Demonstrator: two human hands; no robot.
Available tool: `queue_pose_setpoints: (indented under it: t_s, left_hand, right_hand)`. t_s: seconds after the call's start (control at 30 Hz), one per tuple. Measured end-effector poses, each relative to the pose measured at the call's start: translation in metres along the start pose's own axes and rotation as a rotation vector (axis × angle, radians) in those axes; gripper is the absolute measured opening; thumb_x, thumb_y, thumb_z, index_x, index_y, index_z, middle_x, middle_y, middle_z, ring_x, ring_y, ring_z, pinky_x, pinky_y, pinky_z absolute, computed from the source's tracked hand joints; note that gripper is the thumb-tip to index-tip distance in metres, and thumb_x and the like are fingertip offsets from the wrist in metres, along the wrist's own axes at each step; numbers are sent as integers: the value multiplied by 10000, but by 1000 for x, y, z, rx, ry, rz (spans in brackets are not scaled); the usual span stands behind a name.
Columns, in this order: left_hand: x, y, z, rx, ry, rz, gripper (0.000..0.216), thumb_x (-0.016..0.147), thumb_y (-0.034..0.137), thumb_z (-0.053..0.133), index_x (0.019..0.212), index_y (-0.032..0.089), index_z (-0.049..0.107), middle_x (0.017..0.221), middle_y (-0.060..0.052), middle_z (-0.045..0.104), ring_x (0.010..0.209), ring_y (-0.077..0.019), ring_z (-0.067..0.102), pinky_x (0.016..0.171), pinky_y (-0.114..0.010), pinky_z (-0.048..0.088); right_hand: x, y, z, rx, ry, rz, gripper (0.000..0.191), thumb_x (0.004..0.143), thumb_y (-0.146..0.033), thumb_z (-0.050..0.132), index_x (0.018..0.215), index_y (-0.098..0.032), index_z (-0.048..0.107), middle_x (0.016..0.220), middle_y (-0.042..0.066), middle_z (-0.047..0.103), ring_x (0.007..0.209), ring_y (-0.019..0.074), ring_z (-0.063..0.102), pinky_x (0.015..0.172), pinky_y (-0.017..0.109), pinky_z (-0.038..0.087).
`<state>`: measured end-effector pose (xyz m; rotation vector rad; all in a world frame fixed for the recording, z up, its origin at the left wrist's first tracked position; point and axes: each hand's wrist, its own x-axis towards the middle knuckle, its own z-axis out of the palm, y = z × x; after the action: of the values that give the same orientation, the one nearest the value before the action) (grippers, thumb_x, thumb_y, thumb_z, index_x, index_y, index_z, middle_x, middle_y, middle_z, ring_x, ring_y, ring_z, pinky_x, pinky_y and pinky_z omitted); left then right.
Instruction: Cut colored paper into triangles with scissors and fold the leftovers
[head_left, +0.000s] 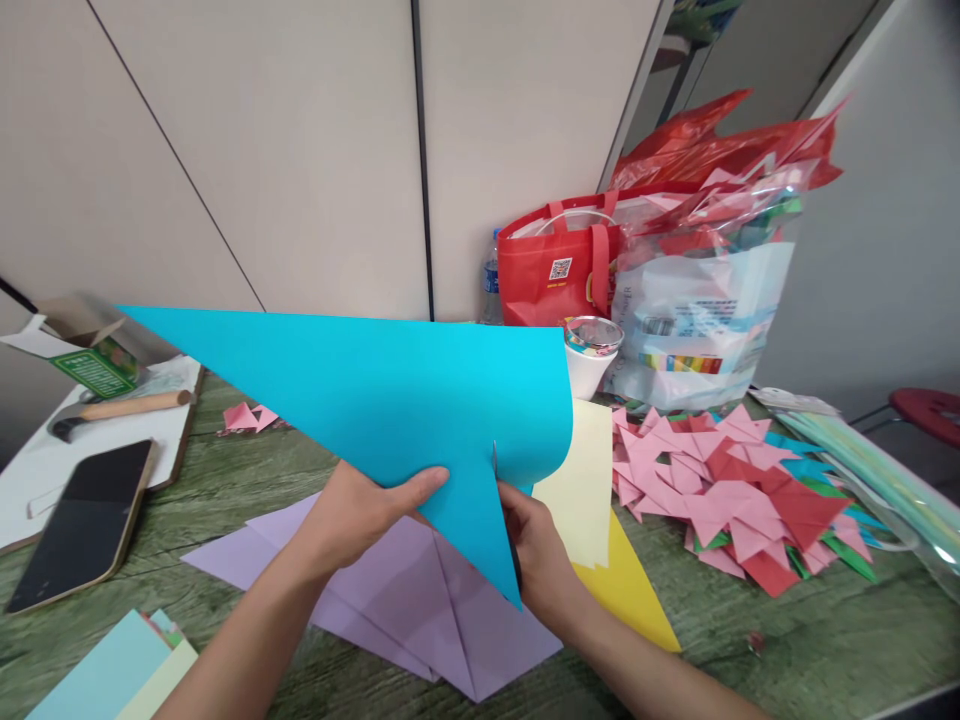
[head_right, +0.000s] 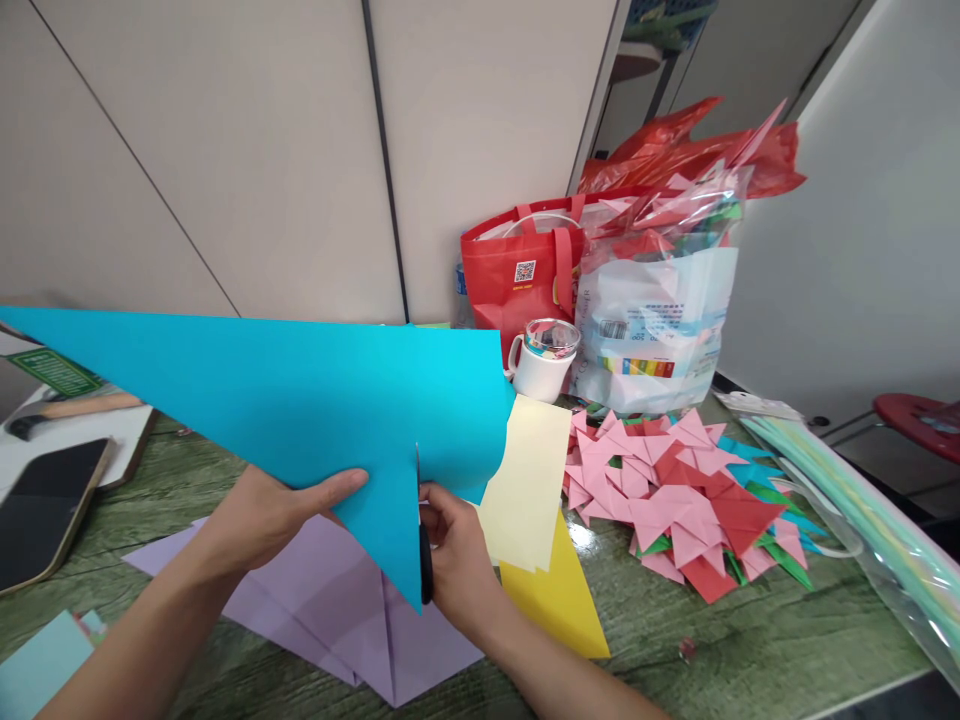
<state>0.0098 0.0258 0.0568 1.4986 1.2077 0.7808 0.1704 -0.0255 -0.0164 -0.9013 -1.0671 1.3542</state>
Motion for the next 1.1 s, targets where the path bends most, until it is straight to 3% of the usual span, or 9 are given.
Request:
queue_pose_setpoints:
  t_s: [0.13,0.43,0.67,0.87,1.1]
  left_hand:
    - [0,-2,0,0,-8,14,775,694,444,686,1377,265,365,1267,-69,596,1051,-332,615,705,-398,622]
    - [1,-1,0,0,-5,1,786,693,449,691,1379,266,354,1196,-74,641,1024,-327,631,697,-393,625]
    - [-1,1,1,-20,-4,-10,790,688,452,690,1380,262,357,1163,-76,659,1040,-345,620,703,-413,621]
    - [0,1,1,8,16,-12,800,673,462,700,1373,254,373,1202,-81,639,1053,-349,613,737,-429,615]
    - [1,-4,1,-24,10,6,816,682,450,708,1388,262,346,1220,-81,626,1062,-341,606,736,-423,614]
  right_hand:
    - [0,0,1,13,16,30,294,662,-385,774,895,-229,687,745,18,734,643,193,650,538,254,487]
    - [0,-1,0,27,19,40,216,687,-391,745,812,-225,688,687,-4,702,616,156,610,577,240,477]
    - [0,-3,3,27,78,128,285,598,-415,785,729,-192,666,497,-53,536,448,85,433,410,186,374]
    - [0,-3,3,-19,97,143,353,590,-502,759,705,-186,653,473,-44,512,421,89,416,387,200,352]
    - [0,-1,2,-4,78,106,298,622,-449,764,694,-187,642,479,-51,504,449,87,433,397,186,348]
